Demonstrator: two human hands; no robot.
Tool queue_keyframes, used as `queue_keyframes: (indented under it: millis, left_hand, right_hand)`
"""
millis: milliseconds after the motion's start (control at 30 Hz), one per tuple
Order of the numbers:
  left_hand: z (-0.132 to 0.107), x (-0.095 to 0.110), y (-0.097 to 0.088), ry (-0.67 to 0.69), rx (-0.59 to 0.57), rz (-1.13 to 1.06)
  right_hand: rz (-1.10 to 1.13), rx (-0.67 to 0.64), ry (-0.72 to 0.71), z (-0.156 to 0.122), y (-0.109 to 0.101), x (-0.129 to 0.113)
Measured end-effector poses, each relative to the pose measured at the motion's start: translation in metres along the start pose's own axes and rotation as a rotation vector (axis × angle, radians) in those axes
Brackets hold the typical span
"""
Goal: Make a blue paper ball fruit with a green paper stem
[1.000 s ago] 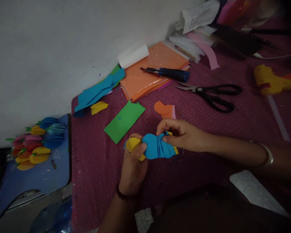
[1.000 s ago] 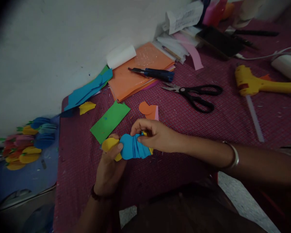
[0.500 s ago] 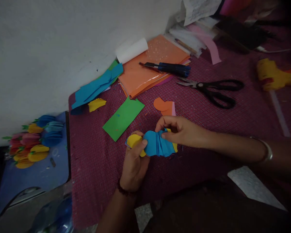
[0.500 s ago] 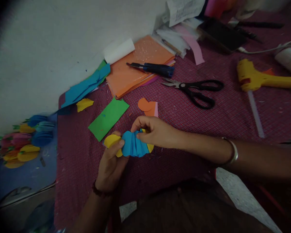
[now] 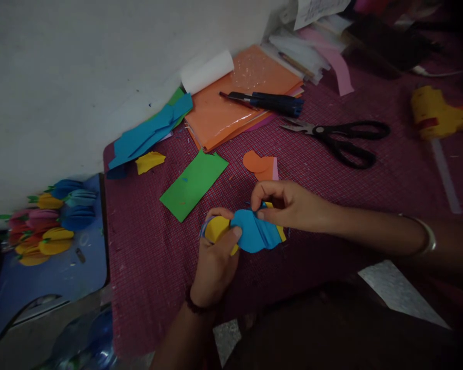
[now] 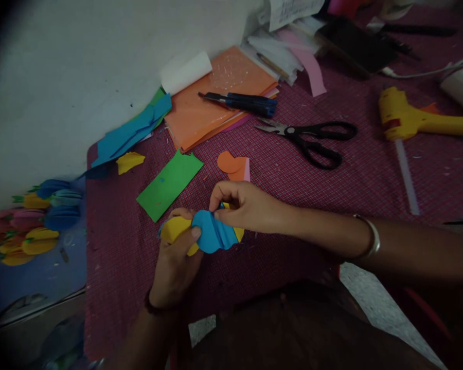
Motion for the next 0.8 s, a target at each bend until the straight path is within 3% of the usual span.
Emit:
queue_keyframes:
  millis: [133,300,467,800]
  left_hand:
    - [-0.006,0.005,0.003,0.056,-0.049,0.074]
    - [-0.004,0.013,0.000,0.110,-0.031,0.044]
    - [0.000,0.014,0.001,0.097,-0.012,0.005]
    - [-0.002,0.012,0.002,0.131,-0.062,0.012]
  right_hand:
    - [-0.032,-0.023,-0.025,-0.001,0.000,-0.003]
    - [-0.129,-0.010,-0.059,-0.003,-0.001,-0.005]
    - [-0.156,0.004,0.012,-0.004,0.000,-0.001]
    - [-0.183,0.048,-0.003,-0.004,-0.002,0.000]
Point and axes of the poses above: each hand's wrist, its own z-axis towards the middle knuckle, its own y-axis out of the palm, x = y × z, the point moved 8 cm from there along z, towards the middle knuckle, and after that the axes turned 8 degrees about y, right-handed, at the moved point
